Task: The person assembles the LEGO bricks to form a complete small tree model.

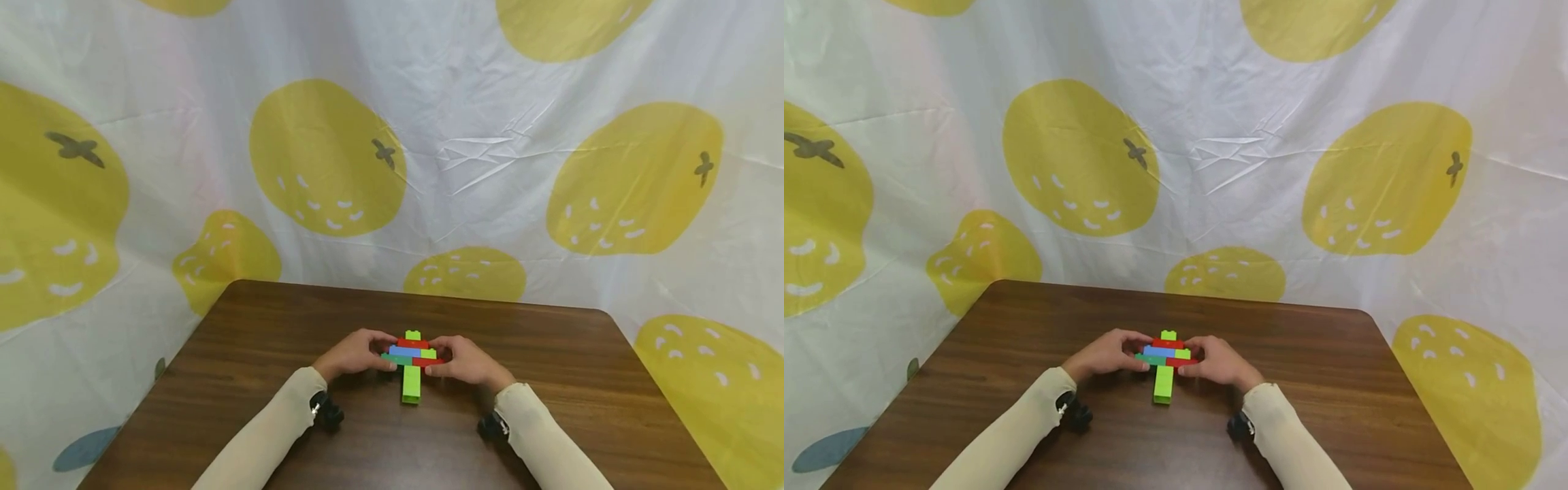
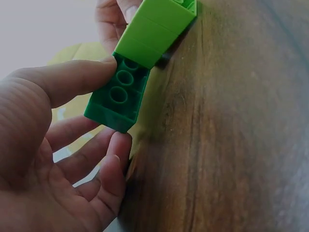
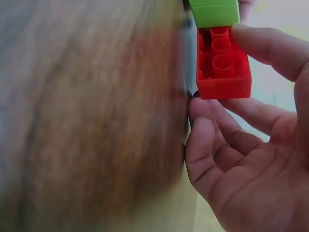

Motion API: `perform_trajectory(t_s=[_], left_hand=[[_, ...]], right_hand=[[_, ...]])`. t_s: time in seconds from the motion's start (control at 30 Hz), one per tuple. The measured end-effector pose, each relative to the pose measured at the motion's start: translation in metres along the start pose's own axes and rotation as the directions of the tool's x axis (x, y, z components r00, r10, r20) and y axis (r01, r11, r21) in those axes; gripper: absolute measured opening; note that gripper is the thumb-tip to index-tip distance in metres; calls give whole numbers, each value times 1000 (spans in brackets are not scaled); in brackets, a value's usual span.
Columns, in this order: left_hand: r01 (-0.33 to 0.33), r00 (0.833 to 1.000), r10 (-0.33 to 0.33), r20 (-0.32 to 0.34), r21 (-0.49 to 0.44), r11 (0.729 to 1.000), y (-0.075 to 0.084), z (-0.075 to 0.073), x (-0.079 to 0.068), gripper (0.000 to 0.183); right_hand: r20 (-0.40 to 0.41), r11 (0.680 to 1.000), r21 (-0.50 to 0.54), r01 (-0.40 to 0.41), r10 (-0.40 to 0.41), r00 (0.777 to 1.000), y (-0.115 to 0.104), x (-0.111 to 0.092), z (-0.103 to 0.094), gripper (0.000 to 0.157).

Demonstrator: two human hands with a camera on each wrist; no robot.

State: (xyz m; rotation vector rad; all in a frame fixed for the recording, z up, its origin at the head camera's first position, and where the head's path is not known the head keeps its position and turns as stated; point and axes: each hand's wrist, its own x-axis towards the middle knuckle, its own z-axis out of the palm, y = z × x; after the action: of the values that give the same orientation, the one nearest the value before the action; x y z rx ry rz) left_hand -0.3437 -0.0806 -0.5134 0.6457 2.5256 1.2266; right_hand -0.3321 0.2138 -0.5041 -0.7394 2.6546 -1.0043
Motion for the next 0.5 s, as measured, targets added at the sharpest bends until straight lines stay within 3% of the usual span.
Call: perform_trajectory(t_s=[0.5], left_hand=[[30, 999, -31, 21, 57, 998, 2, 1, -2, 59]], right_hand=[[45, 1000, 10, -6, 5, 999, -2, -1, -1, 58]])
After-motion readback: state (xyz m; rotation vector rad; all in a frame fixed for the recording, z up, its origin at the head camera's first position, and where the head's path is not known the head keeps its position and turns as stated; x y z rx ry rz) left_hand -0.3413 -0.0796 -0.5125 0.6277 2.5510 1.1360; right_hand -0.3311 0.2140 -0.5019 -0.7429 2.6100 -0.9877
